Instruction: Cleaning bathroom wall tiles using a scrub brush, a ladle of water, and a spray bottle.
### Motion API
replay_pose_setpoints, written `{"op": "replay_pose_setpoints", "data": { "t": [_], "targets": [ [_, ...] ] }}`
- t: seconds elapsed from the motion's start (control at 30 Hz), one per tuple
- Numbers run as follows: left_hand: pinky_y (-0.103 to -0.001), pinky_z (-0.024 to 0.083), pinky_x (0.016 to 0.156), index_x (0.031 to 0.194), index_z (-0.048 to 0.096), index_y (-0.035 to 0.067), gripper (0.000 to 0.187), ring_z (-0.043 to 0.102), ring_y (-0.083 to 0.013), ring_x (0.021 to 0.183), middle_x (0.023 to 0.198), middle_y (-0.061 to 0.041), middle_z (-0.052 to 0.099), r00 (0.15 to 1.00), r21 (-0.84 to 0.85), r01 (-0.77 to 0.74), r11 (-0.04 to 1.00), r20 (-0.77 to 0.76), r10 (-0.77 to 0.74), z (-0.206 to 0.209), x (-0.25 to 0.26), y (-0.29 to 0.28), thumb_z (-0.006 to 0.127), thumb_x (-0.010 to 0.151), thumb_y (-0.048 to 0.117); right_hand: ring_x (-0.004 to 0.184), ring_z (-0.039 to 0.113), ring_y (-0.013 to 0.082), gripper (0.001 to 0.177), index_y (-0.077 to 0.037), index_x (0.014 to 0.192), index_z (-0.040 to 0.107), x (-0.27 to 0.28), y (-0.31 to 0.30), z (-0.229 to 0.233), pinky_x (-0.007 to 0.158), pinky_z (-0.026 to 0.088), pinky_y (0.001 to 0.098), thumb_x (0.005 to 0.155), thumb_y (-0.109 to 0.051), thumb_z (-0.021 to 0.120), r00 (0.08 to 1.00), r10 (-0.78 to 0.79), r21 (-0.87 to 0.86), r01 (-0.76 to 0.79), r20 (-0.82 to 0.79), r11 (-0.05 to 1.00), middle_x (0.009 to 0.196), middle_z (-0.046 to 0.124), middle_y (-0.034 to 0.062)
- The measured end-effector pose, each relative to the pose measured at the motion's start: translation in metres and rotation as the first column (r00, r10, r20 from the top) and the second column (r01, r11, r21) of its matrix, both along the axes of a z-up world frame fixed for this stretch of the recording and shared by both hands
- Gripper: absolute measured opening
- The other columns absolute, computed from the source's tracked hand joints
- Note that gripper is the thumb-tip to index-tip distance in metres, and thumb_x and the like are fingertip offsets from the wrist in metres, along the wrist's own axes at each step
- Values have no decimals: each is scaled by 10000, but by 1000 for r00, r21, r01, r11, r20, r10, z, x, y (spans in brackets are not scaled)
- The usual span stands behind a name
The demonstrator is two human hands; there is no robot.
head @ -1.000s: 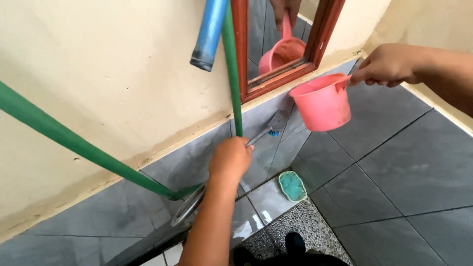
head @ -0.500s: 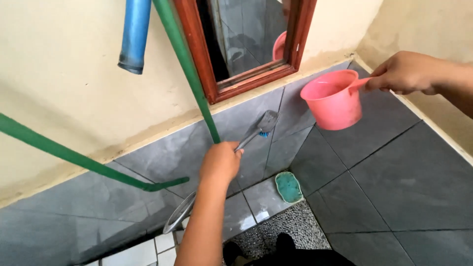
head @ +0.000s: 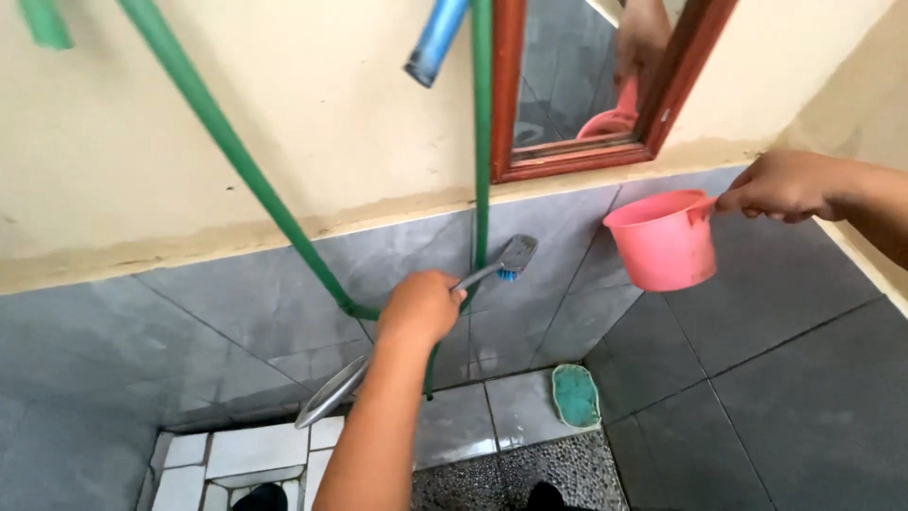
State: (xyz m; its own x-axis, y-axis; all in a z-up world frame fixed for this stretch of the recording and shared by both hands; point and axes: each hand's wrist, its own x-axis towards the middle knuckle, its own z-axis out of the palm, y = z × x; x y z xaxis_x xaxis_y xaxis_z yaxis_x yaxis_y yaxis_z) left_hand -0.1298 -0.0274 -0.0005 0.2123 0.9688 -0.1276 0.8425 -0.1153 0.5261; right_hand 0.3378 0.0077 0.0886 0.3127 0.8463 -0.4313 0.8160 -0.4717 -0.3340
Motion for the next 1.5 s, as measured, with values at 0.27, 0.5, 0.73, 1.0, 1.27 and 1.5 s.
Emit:
{"op": "replay_pose_setpoints", "data": {
  "t": [0.27, 0.5, 0.73, 1.0, 1.27, 1.5],
  "targets": [
    [-514, 546, 913, 1034, 787, 68, 289, 693, -418, 1051, 1096, -210, 729, 999, 19, -12, 1000, -39, 13, -2, -30, 10, 699, 923, 320, 482, 346, 187, 374, 5, 925, 781, -75, 52, 17, 430, 250, 361, 851, -361, 769, 991, 61, -51, -55, 121, 997, 624, 489, 71],
    [-507, 565, 870, 1018, 785, 77, 253, 706, -413, 1019, 1068, -208, 735, 1000, 30, 20, 999, -24, -19, -6, -31, 9, 688, 923, 291, 487, 316, 169, 323, -18, 963, 774, -143, 45, 45, 442, 226, 348, 917, -337, 746, 991, 2, -71, 7, 134, 997, 641, 444, 65],
    [-516, 545, 878, 1032, 776, 108, 260, 688, -418, 1009, 1052, -181, 736, 997, 5, 54, 999, 52, -54, 2, -62, -19, 631, 948, 307, 602, 433, 194, 350, -50, 1106, 834, -141, -1, 23, 525, 372, 381, 911, -317, 721, 994, 61, 56, -66, 89, 996, 728, 557, 80],
    [-520, 542, 886, 1053, 767, 141, 256, 689, -403, 1019, 1069, -162, 733, 997, -112, -16, 994, -75, 7, 16, -125, -51, 605, 957, 314, 656, 560, 225, 369, -86, 1071, 828, -179, -42, 8, 612, 487, 402, 899, -393, 717, 972, 148, -31, -145, 184, 989, 717, 636, 117],
    [-533, 538, 869, 1044, 761, 134, 258, 686, -414, 1001, 1051, -181, 739, 997, 58, -24, 998, -73, 28, 20, -159, -38, 600, 976, 324, 590, 525, 194, 355, -53, 1027, 830, -233, -42, 11, 569, 444, 363, 926, -382, 744, 977, 213, -103, -210, 23, 972, 705, 689, 118],
    [-521, 541, 837, 1120, 757, 191, 263, 683, -398, 971, 1032, -146, 727, 994, 34, -104, 994, -6, 105, 21, -183, -41, 599, 947, 309, 564, 514, 176, 351, -60, 1061, 805, -268, -28, 0, 534, 442, 340, 924, -366, 703, 972, 208, -60, -216, -106, 975, 769, 756, 87]
  ]
}}
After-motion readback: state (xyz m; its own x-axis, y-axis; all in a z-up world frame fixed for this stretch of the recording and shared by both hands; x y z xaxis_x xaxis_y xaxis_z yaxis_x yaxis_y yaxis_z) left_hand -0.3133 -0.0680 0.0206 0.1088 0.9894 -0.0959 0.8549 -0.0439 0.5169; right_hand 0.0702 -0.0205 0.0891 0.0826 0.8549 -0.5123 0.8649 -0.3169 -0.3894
